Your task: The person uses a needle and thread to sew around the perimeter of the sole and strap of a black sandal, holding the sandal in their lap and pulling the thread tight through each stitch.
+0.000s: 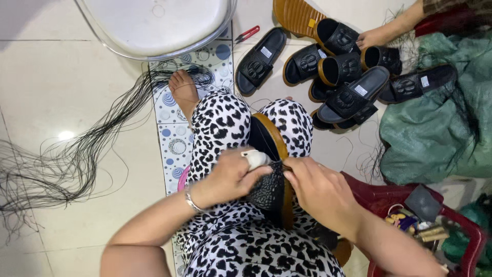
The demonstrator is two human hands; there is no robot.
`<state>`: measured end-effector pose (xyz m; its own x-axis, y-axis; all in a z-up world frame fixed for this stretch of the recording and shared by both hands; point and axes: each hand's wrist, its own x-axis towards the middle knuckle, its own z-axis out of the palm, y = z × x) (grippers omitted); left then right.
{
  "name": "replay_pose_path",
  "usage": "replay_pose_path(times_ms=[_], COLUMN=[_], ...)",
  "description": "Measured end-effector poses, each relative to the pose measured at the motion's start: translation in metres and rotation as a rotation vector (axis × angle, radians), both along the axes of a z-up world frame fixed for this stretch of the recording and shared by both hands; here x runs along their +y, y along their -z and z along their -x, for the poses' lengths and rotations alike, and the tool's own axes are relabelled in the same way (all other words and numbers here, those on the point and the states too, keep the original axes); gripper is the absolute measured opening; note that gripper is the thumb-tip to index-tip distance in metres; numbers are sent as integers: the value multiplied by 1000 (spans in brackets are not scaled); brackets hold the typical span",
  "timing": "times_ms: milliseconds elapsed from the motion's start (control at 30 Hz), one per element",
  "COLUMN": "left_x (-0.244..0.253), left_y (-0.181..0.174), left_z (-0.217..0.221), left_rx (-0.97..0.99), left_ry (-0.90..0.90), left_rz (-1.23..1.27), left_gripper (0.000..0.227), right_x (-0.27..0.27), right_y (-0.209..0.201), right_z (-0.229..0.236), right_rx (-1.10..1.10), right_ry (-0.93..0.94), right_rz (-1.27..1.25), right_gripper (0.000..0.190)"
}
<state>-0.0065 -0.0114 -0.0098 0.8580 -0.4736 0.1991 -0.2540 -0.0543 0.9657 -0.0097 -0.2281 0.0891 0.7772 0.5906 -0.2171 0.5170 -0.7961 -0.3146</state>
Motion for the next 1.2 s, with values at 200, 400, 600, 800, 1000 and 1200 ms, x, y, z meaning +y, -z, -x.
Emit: replay_pose_path(times_ms=[200, 400, 600, 800, 1000, 1200], left_x=[30, 21, 26, 44, 46, 19], left_y=[-18, -17, -20, -26, -23, -17], left_z=[-63, -66, -71, -63, -68, -79], left_rx=[-873, -976, -846, 16, 365, 190], left_ry=[-61, 35, 190, 422, 710, 548], left_rz=[-474, -515, -463, -109, 398, 181], left_gripper=[16, 17, 29, 32, 12, 16], right_x=[-4, -8, -9, -7, -6, -6], right_y=[1, 5, 10, 10, 13, 15], right_z=[13, 23, 24, 25, 27, 30], right_rx=[-66, -37, -65, -53, -68, -77], right_ry=[94, 188, 163, 175, 169, 183], right_rz=[-173, -160, -162, -165, -189, -289], right_gripper=[22, 28, 27, 29, 28, 27])
